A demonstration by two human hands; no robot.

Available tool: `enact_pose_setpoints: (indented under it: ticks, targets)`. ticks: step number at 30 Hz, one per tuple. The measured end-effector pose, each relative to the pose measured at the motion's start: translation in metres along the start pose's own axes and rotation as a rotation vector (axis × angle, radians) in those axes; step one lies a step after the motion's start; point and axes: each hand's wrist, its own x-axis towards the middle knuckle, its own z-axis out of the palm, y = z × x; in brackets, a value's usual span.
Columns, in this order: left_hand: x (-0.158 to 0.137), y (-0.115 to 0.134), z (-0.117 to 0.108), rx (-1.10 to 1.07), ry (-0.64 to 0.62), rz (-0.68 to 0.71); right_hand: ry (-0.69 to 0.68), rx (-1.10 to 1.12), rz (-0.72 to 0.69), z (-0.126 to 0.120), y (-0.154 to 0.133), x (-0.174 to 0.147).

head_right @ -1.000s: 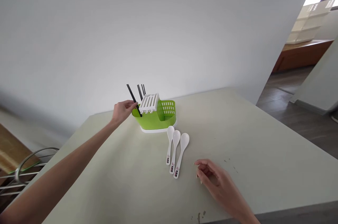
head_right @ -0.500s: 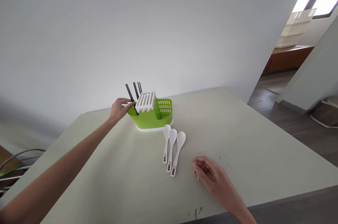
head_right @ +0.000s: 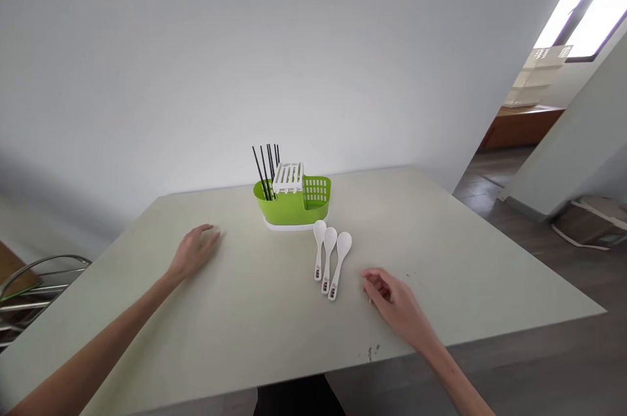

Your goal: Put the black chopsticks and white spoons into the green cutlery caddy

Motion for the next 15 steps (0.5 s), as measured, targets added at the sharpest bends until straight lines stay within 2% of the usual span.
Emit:
enact_pose_setpoints:
  ticks: [3,6,9,11,15]
  targets:
    - [-0.031,-0.032,-0.006,0.09,-0.037,0.002,0.042,-0.09,-0.036,0.006,-0.002,0.012]
    - [-0.058,-0.048,-0.008,0.147,-0.038,-0.028,0.095,-0.154,-0.007,0.01,-0.004,0.039]
    - [-0.081,-0.051,-0.01,0.191,-0.034,-0.028,0.108,-0.228,0.097,0.011,-0.012,0.072]
    - [-0.093,-0.049,-0.012,0.206,-0.042,-0.011,0.029,-0.245,0.16,0.012,-0.02,0.091]
    - [-0.11,-0.046,-0.013,0.208,-0.03,0.017,0.008,-0.257,0.198,0.015,-0.029,0.112]
